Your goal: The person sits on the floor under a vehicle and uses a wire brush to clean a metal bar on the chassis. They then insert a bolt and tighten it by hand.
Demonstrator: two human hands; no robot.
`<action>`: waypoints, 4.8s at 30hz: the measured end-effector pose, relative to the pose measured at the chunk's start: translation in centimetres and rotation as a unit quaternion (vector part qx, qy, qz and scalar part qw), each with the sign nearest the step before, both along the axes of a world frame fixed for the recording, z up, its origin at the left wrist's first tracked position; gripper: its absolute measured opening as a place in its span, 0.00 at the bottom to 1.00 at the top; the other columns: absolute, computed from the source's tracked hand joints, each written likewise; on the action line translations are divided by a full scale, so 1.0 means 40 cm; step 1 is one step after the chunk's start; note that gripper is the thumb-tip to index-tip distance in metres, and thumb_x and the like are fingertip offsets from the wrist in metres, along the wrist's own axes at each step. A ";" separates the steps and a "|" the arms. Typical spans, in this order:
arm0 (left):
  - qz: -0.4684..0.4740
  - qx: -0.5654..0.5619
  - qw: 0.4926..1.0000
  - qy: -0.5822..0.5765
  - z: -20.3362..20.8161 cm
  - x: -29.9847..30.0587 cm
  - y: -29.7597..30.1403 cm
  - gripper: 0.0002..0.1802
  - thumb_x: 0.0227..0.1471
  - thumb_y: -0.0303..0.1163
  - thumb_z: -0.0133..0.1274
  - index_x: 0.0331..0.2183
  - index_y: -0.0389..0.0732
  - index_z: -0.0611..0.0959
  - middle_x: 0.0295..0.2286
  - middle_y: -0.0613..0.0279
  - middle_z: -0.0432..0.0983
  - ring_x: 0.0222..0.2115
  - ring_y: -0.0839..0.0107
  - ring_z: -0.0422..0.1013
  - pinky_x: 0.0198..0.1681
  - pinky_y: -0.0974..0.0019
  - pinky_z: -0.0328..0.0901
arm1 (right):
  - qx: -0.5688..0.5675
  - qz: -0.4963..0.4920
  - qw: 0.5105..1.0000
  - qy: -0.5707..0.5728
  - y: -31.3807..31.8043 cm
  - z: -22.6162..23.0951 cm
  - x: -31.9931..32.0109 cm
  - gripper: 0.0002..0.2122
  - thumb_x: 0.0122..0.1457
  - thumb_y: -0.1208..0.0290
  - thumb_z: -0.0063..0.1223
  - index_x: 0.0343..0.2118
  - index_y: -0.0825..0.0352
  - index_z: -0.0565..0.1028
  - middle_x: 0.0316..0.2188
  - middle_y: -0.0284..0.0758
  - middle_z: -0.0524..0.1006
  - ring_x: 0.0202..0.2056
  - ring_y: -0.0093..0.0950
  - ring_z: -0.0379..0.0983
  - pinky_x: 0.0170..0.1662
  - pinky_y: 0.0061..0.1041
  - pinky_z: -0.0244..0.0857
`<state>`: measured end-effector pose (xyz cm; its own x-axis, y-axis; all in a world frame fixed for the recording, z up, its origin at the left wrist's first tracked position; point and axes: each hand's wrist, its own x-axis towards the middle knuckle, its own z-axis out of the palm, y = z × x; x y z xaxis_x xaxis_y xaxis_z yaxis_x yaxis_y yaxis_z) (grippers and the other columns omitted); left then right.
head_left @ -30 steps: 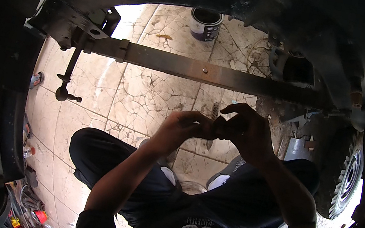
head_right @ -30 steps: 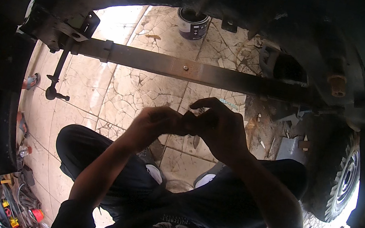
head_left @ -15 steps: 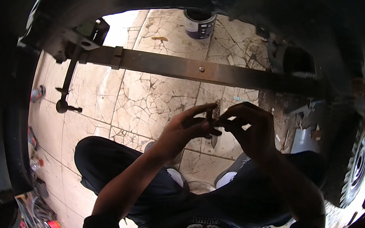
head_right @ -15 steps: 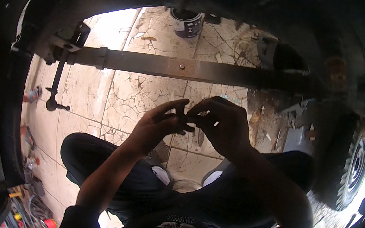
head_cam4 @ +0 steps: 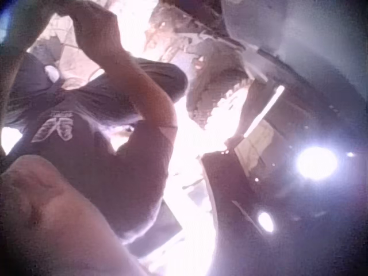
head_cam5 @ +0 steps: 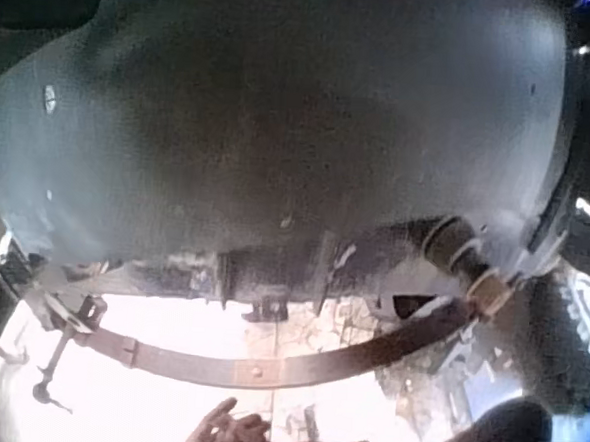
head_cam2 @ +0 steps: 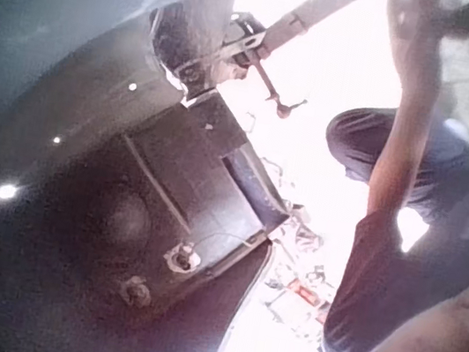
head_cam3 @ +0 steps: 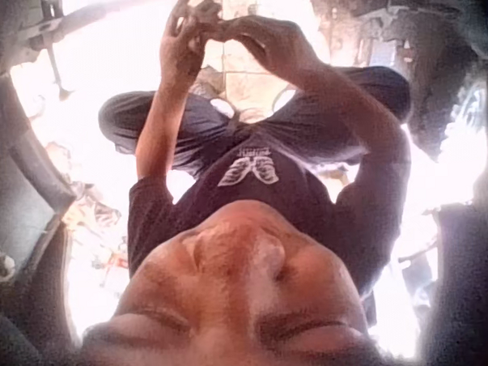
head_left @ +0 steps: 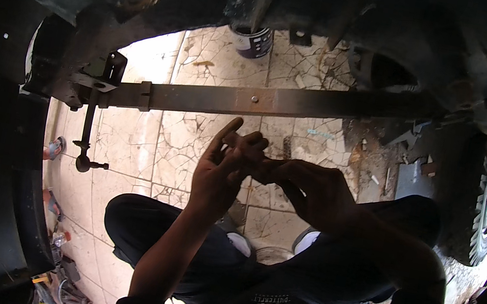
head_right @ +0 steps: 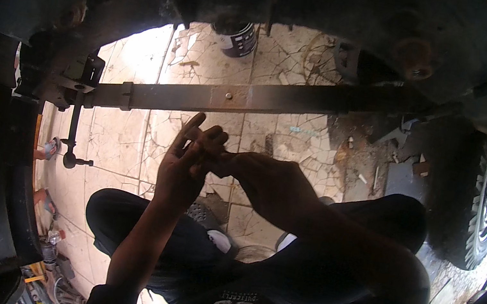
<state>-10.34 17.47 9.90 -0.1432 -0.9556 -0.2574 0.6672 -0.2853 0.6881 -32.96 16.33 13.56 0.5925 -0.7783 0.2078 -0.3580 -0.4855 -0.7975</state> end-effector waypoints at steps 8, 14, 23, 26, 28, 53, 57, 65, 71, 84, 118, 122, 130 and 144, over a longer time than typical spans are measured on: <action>0.048 -0.151 0.966 -0.205 0.012 -0.067 0.005 0.21 0.65 0.23 0.57 0.57 0.30 0.75 0.49 0.46 0.82 0.55 0.54 0.78 0.61 0.56 0.71 | 0.191 -0.132 0.965 -0.123 -0.011 0.042 0.000 0.34 0.54 0.73 0.76 0.63 0.65 0.71 0.56 0.45 0.77 0.51 0.36 0.83 0.50 0.32 0.82; 0.012 -0.126 0.933 -0.336 0.057 -0.087 0.012 0.21 0.60 0.20 0.61 0.55 0.30 0.81 0.46 0.51 0.85 0.48 0.68 0.80 0.54 0.65 0.73 | 0.074 -0.111 0.989 -0.069 -0.015 0.042 -0.011 0.23 0.57 0.75 0.73 0.56 0.63 0.80 0.42 0.38 0.85 0.36 0.30 0.86 0.40 0.26 0.80; 0.005 -0.097 0.963 -0.251 0.039 -0.055 0.012 0.18 0.59 0.17 0.60 0.52 0.29 0.82 0.40 0.51 0.86 0.44 0.67 0.82 0.51 0.67 0.74 | 0.023 -0.108 0.992 -0.052 -0.028 0.048 -0.015 0.12 0.62 0.76 0.68 0.48 0.67 0.83 0.37 0.39 0.85 0.32 0.29 0.85 0.35 0.27 0.78; 0.021 -0.098 0.968 -0.229 0.029 -0.057 0.015 0.16 0.59 0.17 0.60 0.50 0.28 0.83 0.39 0.51 0.87 0.43 0.67 0.83 0.50 0.68 0.75 | 0.032 -0.104 0.993 -0.048 -0.026 0.047 -0.011 0.12 0.62 0.76 0.68 0.48 0.68 0.83 0.36 0.40 0.85 0.32 0.29 0.85 0.35 0.27 0.78; 0.025 -0.096 0.972 -0.212 0.026 -0.057 0.011 0.15 0.59 0.17 0.61 0.48 0.28 0.84 0.38 0.51 0.87 0.42 0.67 0.83 0.49 0.68 0.76 | 0.042 -0.099 0.993 -0.047 -0.026 0.047 -0.009 0.12 0.61 0.76 0.68 0.48 0.68 0.83 0.36 0.40 0.85 0.31 0.28 0.85 0.35 0.27 0.78; -0.005 -0.042 0.969 -0.245 0.038 -0.051 0.002 0.13 0.57 0.22 0.65 0.43 0.26 0.85 0.35 0.50 0.86 0.36 0.65 0.83 0.44 0.64 0.77 | 0.171 -0.107 0.979 -0.021 -0.031 0.049 -0.011 0.09 0.63 0.74 0.67 0.44 0.66 0.85 0.36 0.39 0.87 0.36 0.29 0.87 0.40 0.27 0.80; -0.010 -0.008 0.980 -0.198 0.035 -0.049 0.002 0.14 0.59 0.23 0.64 0.45 0.27 0.83 0.37 0.50 0.85 0.39 0.64 0.82 0.47 0.61 0.76 | 0.235 -0.120 0.964 -0.044 -0.040 0.042 -0.008 0.08 0.63 0.73 0.68 0.43 0.67 0.85 0.36 0.38 0.88 0.36 0.28 0.87 0.41 0.27 0.80; -0.051 0.047 0.987 -0.144 0.056 -0.032 0.007 0.21 0.66 0.35 0.60 0.51 0.27 0.81 0.39 0.50 0.84 0.41 0.62 0.81 0.50 0.59 0.75 | 0.277 -0.089 0.957 -0.014 -0.063 0.053 -0.018 0.05 0.62 0.76 0.67 0.40 0.68 0.86 0.35 0.37 0.88 0.34 0.25 0.86 0.41 0.24 0.79; -0.090 -0.010 0.983 -0.163 0.054 -0.005 0.000 0.22 0.66 0.37 0.59 0.51 0.26 0.81 0.39 0.51 0.84 0.41 0.64 0.80 0.49 0.61 0.73 | 0.337 -0.089 0.935 -0.063 -0.055 0.045 -0.019 0.05 0.62 0.76 0.67 0.40 0.69 0.86 0.35 0.37 0.88 0.35 0.24 0.86 0.43 0.24 0.79; -0.042 -0.067 0.975 -0.207 0.050 -0.051 0.000 0.18 0.63 0.30 0.63 0.50 0.29 0.82 0.37 0.56 0.83 0.39 0.71 0.79 0.46 0.66 0.73 | 0.283 -0.072 0.953 -0.084 -0.031 0.083 -0.025 0.06 0.65 0.76 0.63 0.42 0.69 0.84 0.37 0.37 0.87 0.39 0.24 0.86 0.44 0.24 0.78; -0.011 -0.226 0.880 -0.418 0.039 -0.146 0.000 0.19 0.65 0.28 0.58 0.56 0.36 0.84 0.37 0.51 0.87 0.38 0.68 0.86 0.39 0.67 0.77 | 0.088 -0.165 0.981 -0.051 -0.029 0.045 -0.038 0.12 0.61 0.80 0.66 0.47 0.65 0.84 0.45 0.37 0.87 0.43 0.26 0.86 0.44 0.26 0.79; -0.006 -0.220 0.887 -0.407 0.027 -0.145 -0.001 0.18 0.66 0.28 0.57 0.55 0.35 0.84 0.37 0.52 0.88 0.38 0.69 0.86 0.39 0.68 0.77 | 0.047 -0.197 0.976 -0.079 -0.023 0.025 -0.031 0.11 0.60 0.78 0.68 0.45 0.65 0.85 0.43 0.35 0.86 0.39 0.25 0.85 0.39 0.24 0.77; -0.057 -0.151 0.935 -0.316 0.027 -0.126 0.000 0.20 0.67 0.28 0.56 0.55 0.24 0.81 0.41 0.49 0.87 0.41 0.66 0.84 0.47 0.65 0.78 | 0.056 -0.199 0.976 -0.069 -0.028 -0.008 -0.037 0.07 0.59 0.77 0.70 0.39 0.66 0.85 0.37 0.35 0.84 0.36 0.25 0.84 0.37 0.24 0.76; -0.038 -0.174 0.924 -0.339 -0.004 -0.138 0.008 0.16 0.66 0.31 0.58 0.50 0.32 0.86 0.36 0.52 0.88 0.37 0.67 0.86 0.38 0.69 0.77 | 0.088 -0.182 0.970 -0.137 -0.015 -0.074 -0.039 0.09 0.56 0.79 0.72 0.39 0.67 0.83 0.45 0.37 0.86 0.40 0.23 0.84 0.39 0.22 0.75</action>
<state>-15.88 17.81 9.76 -0.1314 -0.9913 0.0075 0.0354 0.0028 0.9994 -34.54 15.73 10.59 0.2138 -0.9630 0.1639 -0.2438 -0.2151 -0.9457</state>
